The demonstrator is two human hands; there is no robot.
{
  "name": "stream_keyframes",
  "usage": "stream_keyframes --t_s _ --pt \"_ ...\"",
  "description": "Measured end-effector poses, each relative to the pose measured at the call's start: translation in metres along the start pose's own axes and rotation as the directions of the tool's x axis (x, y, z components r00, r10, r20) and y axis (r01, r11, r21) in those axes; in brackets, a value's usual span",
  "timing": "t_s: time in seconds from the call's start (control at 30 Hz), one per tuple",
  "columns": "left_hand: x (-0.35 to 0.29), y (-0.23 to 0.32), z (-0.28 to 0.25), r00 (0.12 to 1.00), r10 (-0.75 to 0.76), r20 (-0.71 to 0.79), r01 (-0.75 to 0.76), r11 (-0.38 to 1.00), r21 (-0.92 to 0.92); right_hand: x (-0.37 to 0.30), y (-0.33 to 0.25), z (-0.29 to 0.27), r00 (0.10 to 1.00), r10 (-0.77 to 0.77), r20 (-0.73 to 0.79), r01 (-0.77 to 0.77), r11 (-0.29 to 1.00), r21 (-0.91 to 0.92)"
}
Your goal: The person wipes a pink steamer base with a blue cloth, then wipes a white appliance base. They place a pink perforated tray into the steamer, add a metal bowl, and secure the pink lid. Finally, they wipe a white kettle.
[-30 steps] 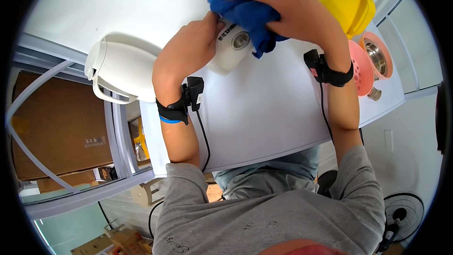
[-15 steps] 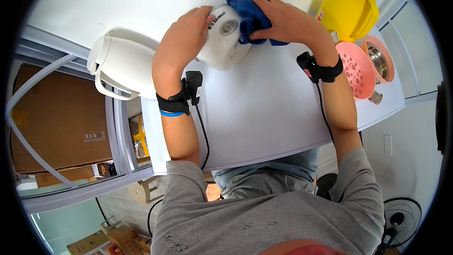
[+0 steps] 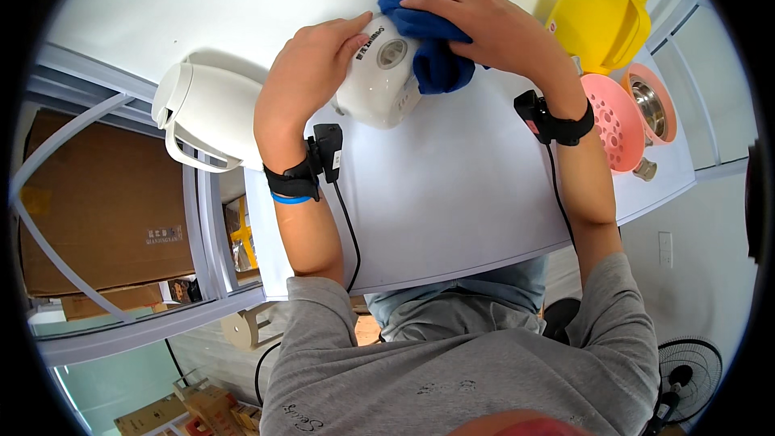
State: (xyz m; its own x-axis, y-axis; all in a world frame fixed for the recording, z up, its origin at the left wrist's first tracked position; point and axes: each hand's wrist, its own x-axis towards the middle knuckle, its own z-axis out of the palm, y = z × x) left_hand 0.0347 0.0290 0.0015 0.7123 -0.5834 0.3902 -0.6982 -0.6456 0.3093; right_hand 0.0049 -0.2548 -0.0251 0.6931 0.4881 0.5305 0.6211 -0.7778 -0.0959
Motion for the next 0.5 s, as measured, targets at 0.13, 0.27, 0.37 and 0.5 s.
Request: stream_keyframes --t_s 0.13,0.27,0.37,0.5 --pt "0.001 0.0 -0.001 1.0 -0.012 0.027 0.011 1.0 0.019 0.008 -0.017 -0.005 0.978 -0.172 -0.122 0.179 0.982 0.05" --pt "0.0 -0.008 0.004 0.999 -0.043 -0.002 0.043 0.998 0.042 0.013 -0.031 0.0 0.953 -0.243 -0.179 0.257 0.965 0.059" --pt "-0.001 -0.008 0.006 0.998 -0.043 -0.042 0.046 0.997 0.058 0.014 -0.03 0.003 0.956 -0.21 -0.202 0.232 0.969 0.087" --pt "0.0 0.0 0.001 0.994 -0.112 -0.015 0.113 0.993 0.044 0.015 -0.026 -0.006 0.965 -0.198 -0.174 0.217 0.972 0.096"
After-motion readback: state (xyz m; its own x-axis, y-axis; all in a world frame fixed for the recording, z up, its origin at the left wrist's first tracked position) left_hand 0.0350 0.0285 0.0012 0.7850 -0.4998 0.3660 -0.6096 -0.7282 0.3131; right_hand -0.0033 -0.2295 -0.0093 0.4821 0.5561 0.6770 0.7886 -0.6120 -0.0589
